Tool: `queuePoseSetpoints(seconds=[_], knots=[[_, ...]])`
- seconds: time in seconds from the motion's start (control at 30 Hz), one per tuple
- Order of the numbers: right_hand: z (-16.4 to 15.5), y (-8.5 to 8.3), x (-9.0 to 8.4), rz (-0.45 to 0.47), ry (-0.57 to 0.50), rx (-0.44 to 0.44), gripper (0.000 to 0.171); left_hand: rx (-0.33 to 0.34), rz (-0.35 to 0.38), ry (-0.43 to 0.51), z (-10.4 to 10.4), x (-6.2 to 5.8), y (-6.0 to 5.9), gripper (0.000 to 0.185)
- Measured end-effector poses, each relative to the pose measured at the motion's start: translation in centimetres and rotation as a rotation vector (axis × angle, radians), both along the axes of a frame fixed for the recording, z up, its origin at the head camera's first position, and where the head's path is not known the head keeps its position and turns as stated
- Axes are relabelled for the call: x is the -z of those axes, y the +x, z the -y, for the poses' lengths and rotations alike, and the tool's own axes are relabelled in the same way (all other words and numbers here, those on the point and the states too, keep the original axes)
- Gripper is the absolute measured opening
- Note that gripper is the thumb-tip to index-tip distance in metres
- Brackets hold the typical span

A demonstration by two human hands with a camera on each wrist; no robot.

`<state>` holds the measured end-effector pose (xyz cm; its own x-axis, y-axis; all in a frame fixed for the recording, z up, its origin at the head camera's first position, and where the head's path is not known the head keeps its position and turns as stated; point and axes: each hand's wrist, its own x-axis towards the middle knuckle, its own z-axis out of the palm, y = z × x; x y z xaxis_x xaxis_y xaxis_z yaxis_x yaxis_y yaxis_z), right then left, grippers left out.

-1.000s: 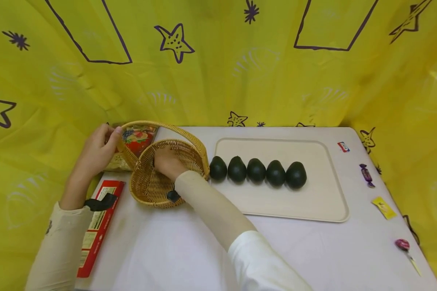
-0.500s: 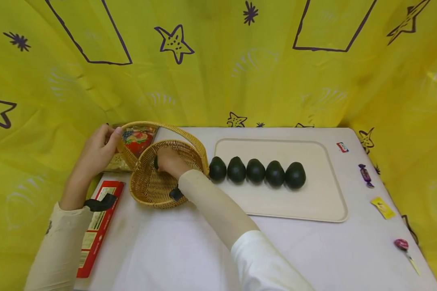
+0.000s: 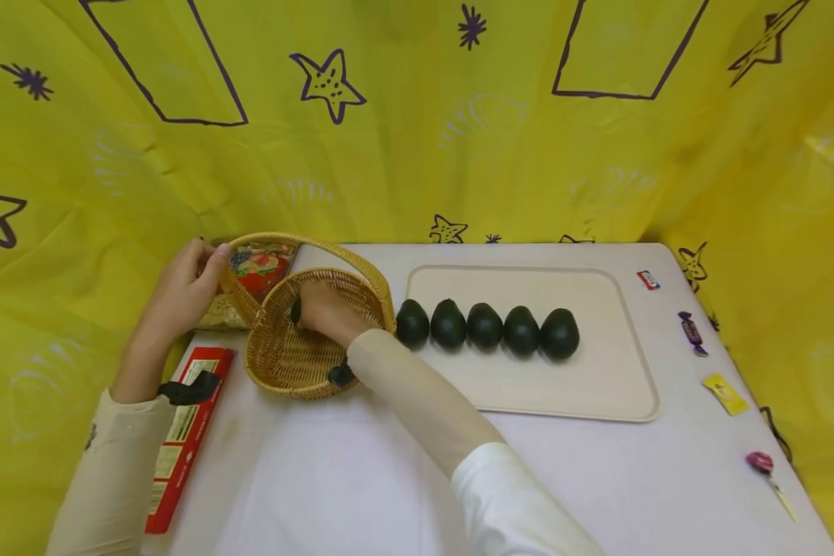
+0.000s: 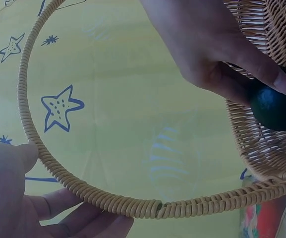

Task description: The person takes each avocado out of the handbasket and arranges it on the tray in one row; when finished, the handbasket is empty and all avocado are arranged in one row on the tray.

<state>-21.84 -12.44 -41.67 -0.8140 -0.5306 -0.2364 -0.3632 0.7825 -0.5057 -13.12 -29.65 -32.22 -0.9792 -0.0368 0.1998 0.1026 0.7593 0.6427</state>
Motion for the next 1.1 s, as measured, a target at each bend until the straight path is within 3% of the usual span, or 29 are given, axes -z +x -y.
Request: queuePoseSetpoints(seconds=[0.17, 0.33, 0.67, 0.9, 1.1], knots=[[-0.6, 0.7, -0.3, 0.008, -0.059, -0.026, 0.038, 0.004, -0.013, -0.006, 0.1, 0.1, -0.2, 0.055], [-1.7, 1.5, -0.9, 0.005, -0.112, -0.062, 0.043, 0.005, -0.013, -0.010, 0.2, 0.2, -0.2, 0.054], [-5.1, 2.9, -2.4, -0.043, -0.236, -0.100, 0.078, 0.013, -0.034, -0.018, 0.1, 0.1, -0.2, 0.055], [-8.1, 5.2, -3.7, -0.128, -0.324, -0.156, 0.079, 0.009, -0.010, -0.014, 0.2, 0.2, -0.1, 0.056], [-10.9, 7.8, -5.0, -0.107, -0.348, -0.162, 0.082, 0.012, -0.011, -0.006, 0.2, 0.1, 0.0, 0.056]])
